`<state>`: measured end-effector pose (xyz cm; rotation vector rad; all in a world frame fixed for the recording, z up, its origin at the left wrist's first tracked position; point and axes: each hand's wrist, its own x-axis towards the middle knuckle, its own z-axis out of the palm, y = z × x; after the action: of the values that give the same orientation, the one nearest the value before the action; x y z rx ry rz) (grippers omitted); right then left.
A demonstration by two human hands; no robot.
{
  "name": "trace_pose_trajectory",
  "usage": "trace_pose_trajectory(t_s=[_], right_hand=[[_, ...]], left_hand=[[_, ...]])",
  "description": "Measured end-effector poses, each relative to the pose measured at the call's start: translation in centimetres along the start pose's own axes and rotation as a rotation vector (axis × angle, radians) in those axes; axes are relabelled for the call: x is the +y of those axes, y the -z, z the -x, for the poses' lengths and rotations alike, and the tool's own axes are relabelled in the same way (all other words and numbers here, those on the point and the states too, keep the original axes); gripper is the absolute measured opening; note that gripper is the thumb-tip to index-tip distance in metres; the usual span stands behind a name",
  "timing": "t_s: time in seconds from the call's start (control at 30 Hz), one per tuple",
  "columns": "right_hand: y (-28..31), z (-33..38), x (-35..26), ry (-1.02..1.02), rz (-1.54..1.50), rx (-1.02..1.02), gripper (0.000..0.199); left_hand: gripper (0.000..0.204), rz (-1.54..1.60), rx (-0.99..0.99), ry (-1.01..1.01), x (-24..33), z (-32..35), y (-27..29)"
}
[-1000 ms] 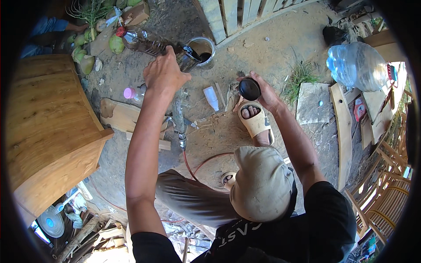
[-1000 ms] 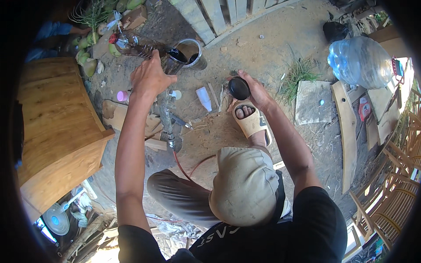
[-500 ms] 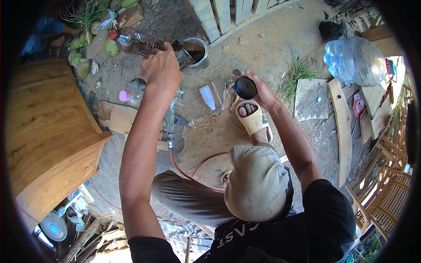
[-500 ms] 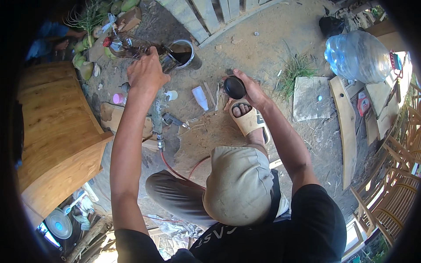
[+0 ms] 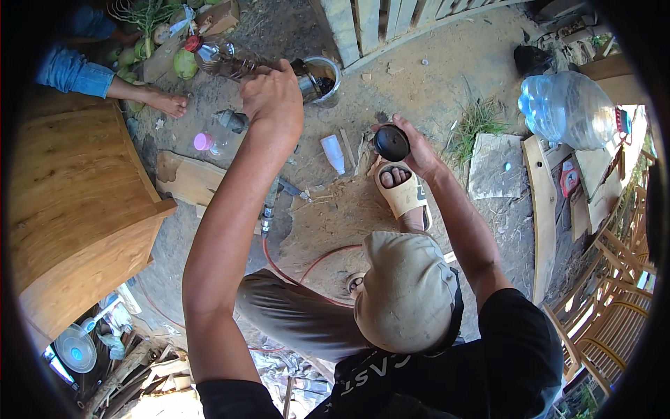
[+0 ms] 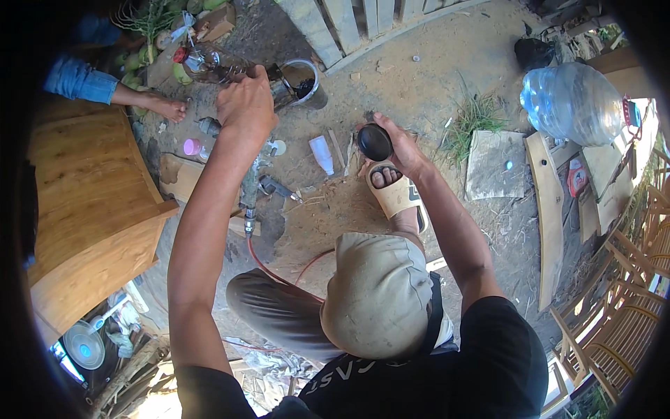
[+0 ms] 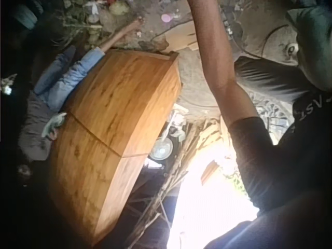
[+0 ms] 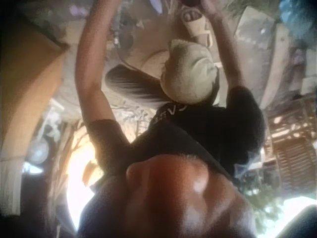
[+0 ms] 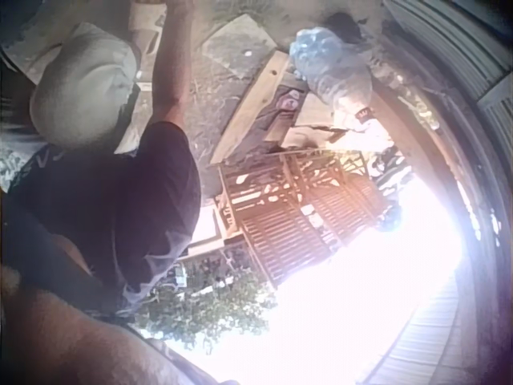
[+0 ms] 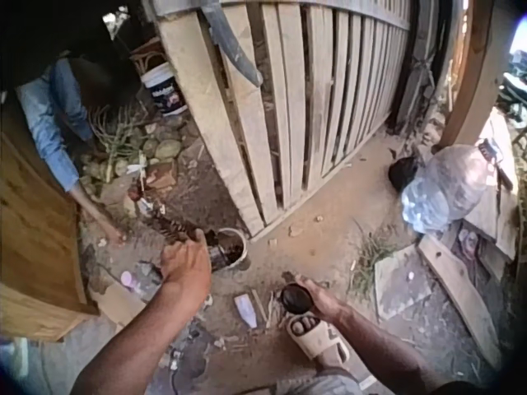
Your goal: The person uses a spray gun to apply a finish to wooden door frames, then mixes a dark liquid from a plastic bottle into the spray gun canister and continues spraying the frames.
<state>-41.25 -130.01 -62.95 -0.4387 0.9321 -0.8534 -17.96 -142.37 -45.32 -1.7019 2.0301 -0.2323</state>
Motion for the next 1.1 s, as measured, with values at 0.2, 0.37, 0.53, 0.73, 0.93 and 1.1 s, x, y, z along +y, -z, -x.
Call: trace_pose_trajectory(t_s=[0.2,0.37,0.53,0.73,0.93,1.1], right_hand=[[-0.5,0.5,-0.3,0.016,0.024,-0.001,0.067],[-0.8,1.1,-0.1,0.001,-0.040,0.042,0.067],[-1.4,2.2,-0.5,-0.026,-0.240,-0.018,0.078],[-3.9,3.1,-1.5,-0.066,-0.299,-0.139,0.084],[-8.6,1.3,-0.2,0.086,0.483,-0.253,0.061],[-17.6,-1.9,4.8,0.563,1.316,-0.544,0.059]], left_hand=[[0.065,0.003,0.018,-0.005,-0.2,-0.3,-0.3],[0.075,0.128,0.008,-0.022,-0.7,0.7,1.4],[0.091,0.426,0.132,0.007,-3.2,4.8,2.4],[0.082,0.760,0.373,0.079,-5.1,11.2,0.0],[0.086,1.216,0.531,0.157,-7.1,18.4,-6.6],[0.082,1.310,0.591,0.207,-8.0,25.3,-11.9]])
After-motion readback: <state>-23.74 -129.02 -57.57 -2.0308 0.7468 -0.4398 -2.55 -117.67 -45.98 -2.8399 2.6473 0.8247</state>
